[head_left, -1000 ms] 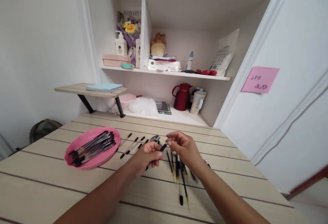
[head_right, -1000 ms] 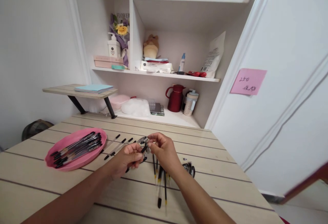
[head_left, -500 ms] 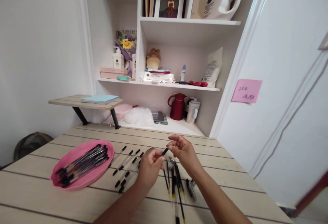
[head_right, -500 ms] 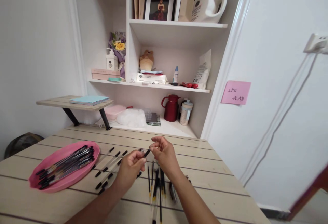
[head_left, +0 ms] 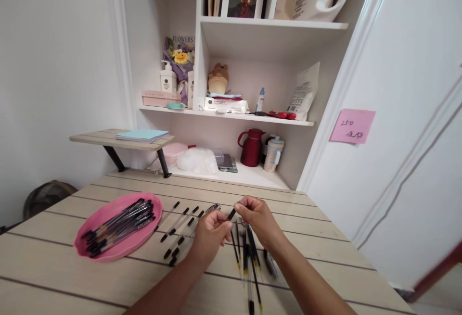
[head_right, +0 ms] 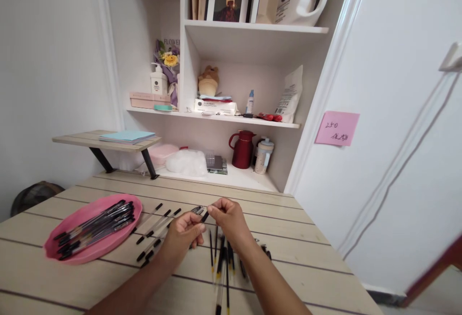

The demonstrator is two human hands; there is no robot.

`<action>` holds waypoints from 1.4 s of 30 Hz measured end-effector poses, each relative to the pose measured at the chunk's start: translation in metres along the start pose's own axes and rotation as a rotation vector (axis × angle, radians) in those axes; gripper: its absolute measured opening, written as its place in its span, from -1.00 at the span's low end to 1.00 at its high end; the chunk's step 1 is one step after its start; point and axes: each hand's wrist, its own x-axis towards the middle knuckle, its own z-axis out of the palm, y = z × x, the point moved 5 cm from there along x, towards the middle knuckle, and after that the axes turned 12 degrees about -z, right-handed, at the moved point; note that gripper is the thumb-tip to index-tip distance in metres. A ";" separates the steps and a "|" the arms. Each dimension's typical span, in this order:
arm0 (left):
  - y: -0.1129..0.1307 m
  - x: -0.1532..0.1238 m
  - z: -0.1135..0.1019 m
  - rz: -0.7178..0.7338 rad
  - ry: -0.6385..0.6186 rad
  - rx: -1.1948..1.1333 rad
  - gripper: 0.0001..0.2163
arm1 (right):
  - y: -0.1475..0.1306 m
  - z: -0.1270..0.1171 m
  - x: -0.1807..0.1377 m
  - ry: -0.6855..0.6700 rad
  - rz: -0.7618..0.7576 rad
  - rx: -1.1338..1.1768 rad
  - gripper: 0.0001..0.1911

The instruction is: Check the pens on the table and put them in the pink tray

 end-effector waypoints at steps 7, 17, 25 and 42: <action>-0.002 -0.001 0.002 -0.022 0.005 -0.070 -0.87 | -0.004 0.002 -0.002 -0.081 0.044 0.113 -0.69; -0.007 0.001 0.003 -0.061 -0.034 -0.103 -0.87 | 0.002 0.001 -0.001 -0.096 0.063 0.124 -0.72; -0.013 0.005 0.004 -0.072 -0.072 -0.116 -0.83 | 0.006 -0.002 0.000 -0.067 0.070 0.148 -0.76; -0.014 0.004 0.005 -0.070 -0.092 -0.093 -0.86 | 0.010 -0.001 -0.001 -0.077 0.069 0.183 -0.78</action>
